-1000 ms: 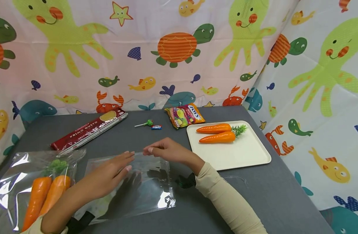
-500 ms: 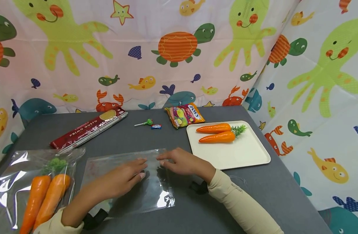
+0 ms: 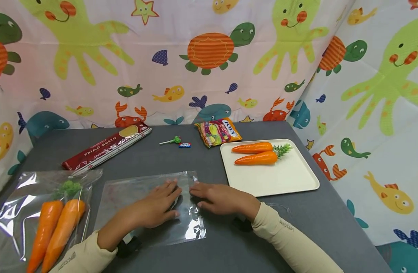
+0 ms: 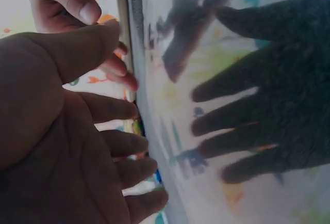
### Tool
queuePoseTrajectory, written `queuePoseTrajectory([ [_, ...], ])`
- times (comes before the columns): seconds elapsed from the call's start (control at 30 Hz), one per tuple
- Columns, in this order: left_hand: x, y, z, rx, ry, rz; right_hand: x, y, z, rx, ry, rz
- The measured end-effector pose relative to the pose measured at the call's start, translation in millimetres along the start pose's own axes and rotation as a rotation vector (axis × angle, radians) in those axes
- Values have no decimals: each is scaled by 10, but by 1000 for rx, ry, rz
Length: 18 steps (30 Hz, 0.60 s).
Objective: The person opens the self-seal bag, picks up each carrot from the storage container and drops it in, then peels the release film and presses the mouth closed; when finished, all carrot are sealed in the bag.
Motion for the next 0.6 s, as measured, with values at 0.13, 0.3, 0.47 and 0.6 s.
queuePoseTrajectory([
  [0.13, 45, 9, -69, -7, 39, 6, -9, 4, -62, -12, 41, 9],
  [0.3, 84, 28, -119, -15, 59, 24, -10, -13, -119, -1, 60, -8],
  [0.47, 119, 60, -127, -26, 71, 53, -10, -26, -152, -15, 73, -23],
  [0.6, 142, 71, -128, 16, 66, 64, -20, -35, -167, -59, 71, -18],
])
Point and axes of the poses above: each hand's wrist, its own x-axis towards the middle knuckle, its own z-axis out of the back of the hand, y = z × x, the point moved 6 cm from there along x, towards the middle knuckle, and after that the axes turned 1 degree about y, right-handed, at the moved point
